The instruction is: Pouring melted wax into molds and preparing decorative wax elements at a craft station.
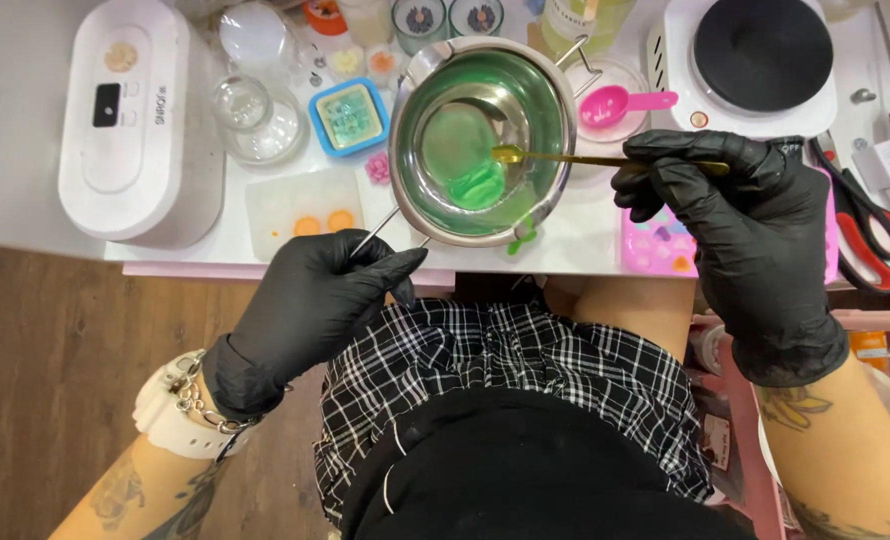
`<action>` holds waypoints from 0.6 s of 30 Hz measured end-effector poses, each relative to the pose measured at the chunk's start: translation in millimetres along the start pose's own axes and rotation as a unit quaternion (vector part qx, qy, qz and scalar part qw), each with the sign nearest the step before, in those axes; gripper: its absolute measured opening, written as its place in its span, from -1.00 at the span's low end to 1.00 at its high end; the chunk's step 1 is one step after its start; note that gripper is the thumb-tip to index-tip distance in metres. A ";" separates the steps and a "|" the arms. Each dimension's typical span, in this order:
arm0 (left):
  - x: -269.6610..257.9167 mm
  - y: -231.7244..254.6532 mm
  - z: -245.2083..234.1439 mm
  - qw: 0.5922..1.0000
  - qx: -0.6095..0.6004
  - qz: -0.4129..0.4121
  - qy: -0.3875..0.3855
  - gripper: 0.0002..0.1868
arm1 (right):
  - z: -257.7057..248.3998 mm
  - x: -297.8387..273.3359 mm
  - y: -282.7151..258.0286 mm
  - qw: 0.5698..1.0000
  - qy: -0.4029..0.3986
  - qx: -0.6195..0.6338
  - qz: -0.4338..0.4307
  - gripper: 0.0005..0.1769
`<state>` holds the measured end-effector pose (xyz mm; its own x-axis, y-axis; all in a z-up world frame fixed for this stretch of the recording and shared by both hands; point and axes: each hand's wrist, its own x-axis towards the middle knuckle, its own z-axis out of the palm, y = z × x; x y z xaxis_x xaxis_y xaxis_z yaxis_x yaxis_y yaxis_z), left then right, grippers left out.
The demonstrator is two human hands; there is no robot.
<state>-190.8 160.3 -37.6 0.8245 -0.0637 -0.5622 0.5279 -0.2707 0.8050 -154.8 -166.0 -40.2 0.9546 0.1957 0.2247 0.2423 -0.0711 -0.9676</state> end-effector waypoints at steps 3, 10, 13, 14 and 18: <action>2.5 -2.5 2.4 0.999 0.038 0.003 0.024 -0.66 | -4.0 -4.9 14.2 0.999 0.001 0.030 0.011 -0.79; 7.7 -15.2 6.2 0.991 0.103 0.079 0.044 -0.65 | -8.4 -9.2 31.5 0.999 -0.010 0.047 0.004 -0.78; 3.3 -3.1 10.1 0.985 0.152 0.061 0.058 -0.65 | -6.5 -10.8 36.1 0.999 -0.010 0.046 0.004 -0.79; 4.5 -6.3 10.5 0.985 0.152 0.059 0.058 -0.65 | -6.0 -11.7 38.1 0.999 -0.011 0.046 0.005 -0.79; 8.2 -13.5 11.3 0.977 0.166 0.116 0.071 -0.66 | -4.2 -13.0 45.3 0.997 -0.008 0.074 -0.010 -0.80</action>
<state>-193.5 152.5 -55.2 0.9467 -0.0334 -0.3203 0.2469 -0.5633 0.7885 -155.5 -175.8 -86.4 0.9466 0.2119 0.2431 0.2314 0.0787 -0.9697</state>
